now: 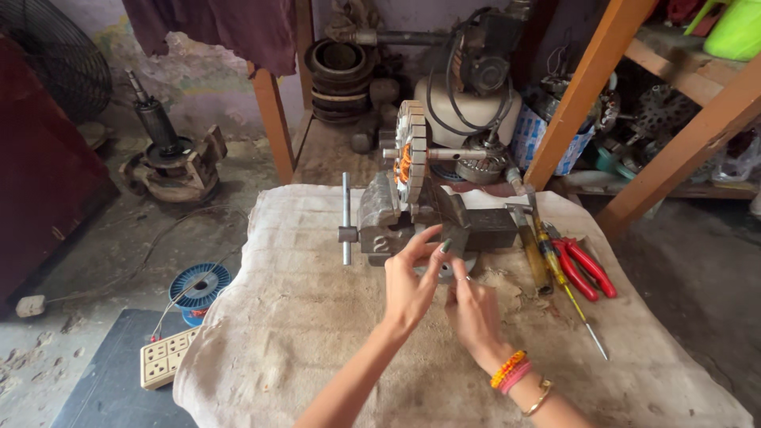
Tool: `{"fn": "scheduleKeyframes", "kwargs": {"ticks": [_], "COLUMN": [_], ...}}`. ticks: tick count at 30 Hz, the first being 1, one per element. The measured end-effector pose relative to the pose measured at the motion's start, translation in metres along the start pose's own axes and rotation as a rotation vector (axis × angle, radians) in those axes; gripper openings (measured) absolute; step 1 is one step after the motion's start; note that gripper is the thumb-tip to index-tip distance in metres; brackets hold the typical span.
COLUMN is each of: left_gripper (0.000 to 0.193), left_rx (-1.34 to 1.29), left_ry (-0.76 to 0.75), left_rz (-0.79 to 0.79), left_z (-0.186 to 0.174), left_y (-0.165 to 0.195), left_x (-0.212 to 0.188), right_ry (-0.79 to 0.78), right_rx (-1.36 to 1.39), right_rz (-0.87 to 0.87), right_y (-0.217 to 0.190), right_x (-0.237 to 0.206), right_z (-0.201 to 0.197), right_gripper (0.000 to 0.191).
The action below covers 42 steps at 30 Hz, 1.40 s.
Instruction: The person winds copper wire around the slots of a motor armature clamped in a bench vise, pressing and seating the wire by hand while rotating the armature. Near the end they pick up a screwdriver and work it along the armature slots before steadying the assembly with both hands.
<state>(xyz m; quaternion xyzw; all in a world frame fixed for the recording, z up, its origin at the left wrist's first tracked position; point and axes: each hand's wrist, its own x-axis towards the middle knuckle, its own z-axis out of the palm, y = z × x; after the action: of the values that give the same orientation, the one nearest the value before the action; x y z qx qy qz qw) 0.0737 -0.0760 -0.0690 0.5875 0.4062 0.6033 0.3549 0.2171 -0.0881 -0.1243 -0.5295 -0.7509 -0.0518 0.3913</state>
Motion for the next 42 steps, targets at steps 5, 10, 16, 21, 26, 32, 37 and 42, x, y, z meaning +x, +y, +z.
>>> {"fn": "scheduleKeyframes", "kwargs": {"ticks": [5,10,16,21,26,32,37,42], "left_gripper": [0.020,0.016,0.019,0.019,0.021,0.022,0.023,0.021], "left_rx": [-0.299,0.185,0.365,0.439,0.528,0.517,0.523,0.517], "left_ry": [0.196,0.294,0.114,0.065,0.023,-0.015,-0.072,-0.113], "left_rz": [-0.107,-0.018,0.059,0.063,0.173,0.206,0.214,0.245], "left_z": [0.003,-0.017,-0.015,-0.018,-0.015,-0.018,-0.019,-0.021], "left_y": [-0.038,-0.063,-0.059,-0.064,-0.074,-0.077,-0.065,-0.054], "left_x": [-0.008,-0.020,-0.028,-0.034,-0.036,-0.044,-0.049,-0.057], "right_ry": [0.044,0.182,0.169,0.079,0.060,0.049,0.046,0.141], "right_rx": [0.030,0.009,0.019,0.068,0.097,0.134,0.164,0.278], "right_rz": [-0.051,0.009,-0.086,-0.046,-0.082,-0.055,-0.013,0.090], "right_y": [-0.017,-0.024,-0.028,-0.025,-0.023,-0.024,-0.020,-0.027], "right_x": [-0.001,0.007,0.011,0.003,-0.001,-0.010,-0.015,-0.018], "right_z": [0.007,-0.010,-0.013,-0.002,0.002,0.005,0.006,-0.004], "right_gripper": [0.064,0.041,0.049,0.048,0.047,0.042,0.040,0.034]}}
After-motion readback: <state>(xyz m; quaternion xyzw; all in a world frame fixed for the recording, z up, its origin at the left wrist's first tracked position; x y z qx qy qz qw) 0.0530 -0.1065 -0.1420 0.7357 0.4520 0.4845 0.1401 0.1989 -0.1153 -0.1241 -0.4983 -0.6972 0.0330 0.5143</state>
